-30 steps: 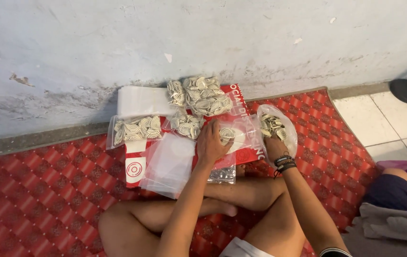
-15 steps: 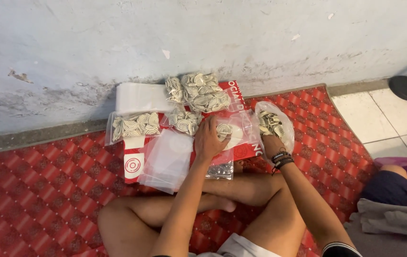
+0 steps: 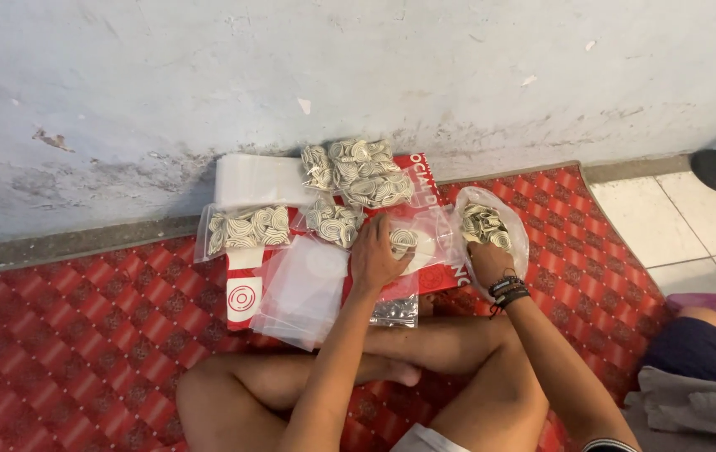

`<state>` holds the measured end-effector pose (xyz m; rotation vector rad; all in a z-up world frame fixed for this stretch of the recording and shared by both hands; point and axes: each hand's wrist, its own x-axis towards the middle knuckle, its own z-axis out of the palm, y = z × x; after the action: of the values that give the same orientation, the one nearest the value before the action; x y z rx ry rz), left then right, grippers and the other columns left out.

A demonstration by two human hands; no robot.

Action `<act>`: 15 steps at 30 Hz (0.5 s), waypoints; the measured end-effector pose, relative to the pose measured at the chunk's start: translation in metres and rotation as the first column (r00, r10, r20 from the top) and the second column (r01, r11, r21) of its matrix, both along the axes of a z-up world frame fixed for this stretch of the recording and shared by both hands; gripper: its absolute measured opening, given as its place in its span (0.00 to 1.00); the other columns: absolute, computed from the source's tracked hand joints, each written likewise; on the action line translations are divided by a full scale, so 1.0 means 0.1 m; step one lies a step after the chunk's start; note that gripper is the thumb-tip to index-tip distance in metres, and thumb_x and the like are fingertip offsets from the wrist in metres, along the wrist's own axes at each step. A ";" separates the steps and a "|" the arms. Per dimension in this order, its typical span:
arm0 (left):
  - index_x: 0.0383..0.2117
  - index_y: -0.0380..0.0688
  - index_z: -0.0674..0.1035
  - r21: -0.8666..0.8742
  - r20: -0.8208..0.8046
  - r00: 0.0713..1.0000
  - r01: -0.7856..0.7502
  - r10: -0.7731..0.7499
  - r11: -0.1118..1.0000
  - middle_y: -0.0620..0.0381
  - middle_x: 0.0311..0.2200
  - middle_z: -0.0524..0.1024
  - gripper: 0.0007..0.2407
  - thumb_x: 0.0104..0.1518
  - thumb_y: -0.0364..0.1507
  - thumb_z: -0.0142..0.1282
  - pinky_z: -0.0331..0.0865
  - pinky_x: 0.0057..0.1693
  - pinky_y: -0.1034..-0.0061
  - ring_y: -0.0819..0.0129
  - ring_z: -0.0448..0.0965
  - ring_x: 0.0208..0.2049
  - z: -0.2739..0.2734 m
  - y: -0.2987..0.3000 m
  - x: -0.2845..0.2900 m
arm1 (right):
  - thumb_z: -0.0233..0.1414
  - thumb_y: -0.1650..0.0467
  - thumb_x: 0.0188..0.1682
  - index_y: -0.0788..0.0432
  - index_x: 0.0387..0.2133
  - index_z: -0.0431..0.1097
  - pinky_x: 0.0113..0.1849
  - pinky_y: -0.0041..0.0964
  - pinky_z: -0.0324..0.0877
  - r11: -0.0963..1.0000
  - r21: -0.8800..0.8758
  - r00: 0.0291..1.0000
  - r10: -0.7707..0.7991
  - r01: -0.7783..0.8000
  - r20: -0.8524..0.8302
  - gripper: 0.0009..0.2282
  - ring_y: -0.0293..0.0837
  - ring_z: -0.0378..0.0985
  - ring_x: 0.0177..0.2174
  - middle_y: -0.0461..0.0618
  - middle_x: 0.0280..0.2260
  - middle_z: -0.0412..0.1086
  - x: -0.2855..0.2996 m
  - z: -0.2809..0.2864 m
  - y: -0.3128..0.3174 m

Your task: Packaging rubber bands into small plastic bags by hand.

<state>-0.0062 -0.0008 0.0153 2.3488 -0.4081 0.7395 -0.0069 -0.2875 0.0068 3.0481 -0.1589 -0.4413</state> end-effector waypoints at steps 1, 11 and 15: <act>0.53 0.40 0.72 0.000 0.004 1.000 -0.001 0.001 1.000 0.43 0.50 0.76 0.35 0.39 0.48 0.67 0.75 0.53 0.57 0.47 0.80 0.48 -0.02 0.00 0.02 | 0.47 0.70 0.55 0.44 0.53 0.72 0.44 0.55 0.79 1.000 0.000 1.000 0.001 -0.001 0.004 0.15 0.62 0.84 0.45 0.58 0.43 0.79 0.00 0.01 0.03; 0.51 0.40 0.73 -0.019 0.063 0.998 0.004 -0.003 1.000 0.43 0.48 0.75 0.34 0.39 0.48 0.67 0.76 0.50 0.56 0.46 0.81 0.45 -0.03 0.00 0.02 | 0.40 0.67 0.55 0.54 0.48 0.78 0.47 0.52 0.77 0.932 0.134 0.941 -0.337 0.337 -0.028 0.18 0.58 0.82 0.49 0.61 0.46 0.80 0.04 0.16 0.32; 0.52 0.41 0.73 0.001 0.077 0.997 -0.018 0.018 1.000 0.43 0.48 0.76 0.35 0.38 0.49 0.67 0.76 0.51 0.58 0.47 0.81 0.46 -0.04 -0.02 0.03 | 0.32 0.66 0.55 0.63 0.53 0.75 0.52 0.50 0.73 0.729 0.216 0.758 -0.643 0.649 -0.108 0.25 0.57 0.77 0.55 0.62 0.51 0.77 0.15 0.27 0.53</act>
<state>-0.0032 -0.0029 0.0113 2.3337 -0.4208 0.8404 0.0081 -0.2348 0.0337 3.1230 -1.2931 -0.5596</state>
